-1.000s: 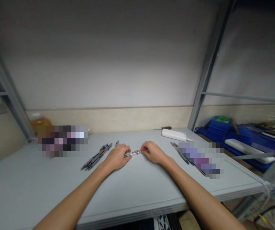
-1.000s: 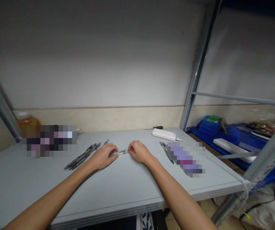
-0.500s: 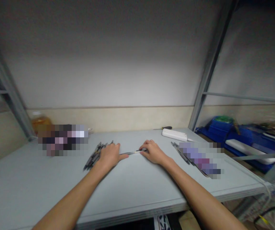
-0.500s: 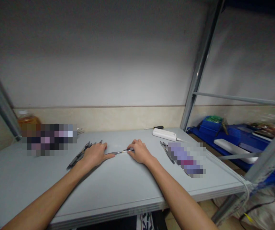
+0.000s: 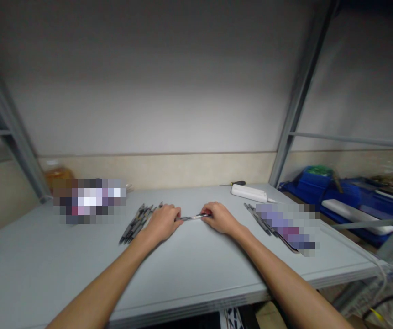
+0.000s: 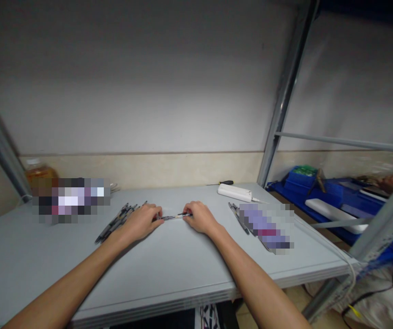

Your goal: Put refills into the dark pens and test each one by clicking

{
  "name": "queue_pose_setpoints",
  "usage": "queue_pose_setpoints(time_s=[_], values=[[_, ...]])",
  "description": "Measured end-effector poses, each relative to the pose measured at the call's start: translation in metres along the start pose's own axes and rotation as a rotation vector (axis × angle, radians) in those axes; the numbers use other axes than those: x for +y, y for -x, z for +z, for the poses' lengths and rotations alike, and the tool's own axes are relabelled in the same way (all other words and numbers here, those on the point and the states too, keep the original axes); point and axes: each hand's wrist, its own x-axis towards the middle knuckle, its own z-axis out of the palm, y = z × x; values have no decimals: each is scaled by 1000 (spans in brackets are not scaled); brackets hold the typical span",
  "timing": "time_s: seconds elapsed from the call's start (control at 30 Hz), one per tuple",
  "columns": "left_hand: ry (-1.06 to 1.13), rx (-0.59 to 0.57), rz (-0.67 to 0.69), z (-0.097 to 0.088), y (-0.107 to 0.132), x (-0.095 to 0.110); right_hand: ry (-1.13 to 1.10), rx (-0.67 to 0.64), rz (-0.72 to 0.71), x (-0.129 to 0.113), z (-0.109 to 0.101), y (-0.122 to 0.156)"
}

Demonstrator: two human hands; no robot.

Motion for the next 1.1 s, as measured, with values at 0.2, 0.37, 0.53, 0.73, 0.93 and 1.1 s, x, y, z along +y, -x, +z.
queue_pose_setpoints(time_s=[0.2,0.37,0.53,0.73,0.93,1.1], values=[[92,61,77,6,-4,-1,-89,13,50,-4,-5,1],[167,142,157,4,-4,4,-113,-50,15,-13,-6,4],[82,175,283,1,0,19,49,-89,5,-17,-3,5],[-44,165,295,5,1,29,254,-162,86,-18,0,4],[-36,101,213,9,2,32,426,-145,79,-23,-2,6],[4,39,153,9,2,31,493,-136,71,-28,-6,6]])
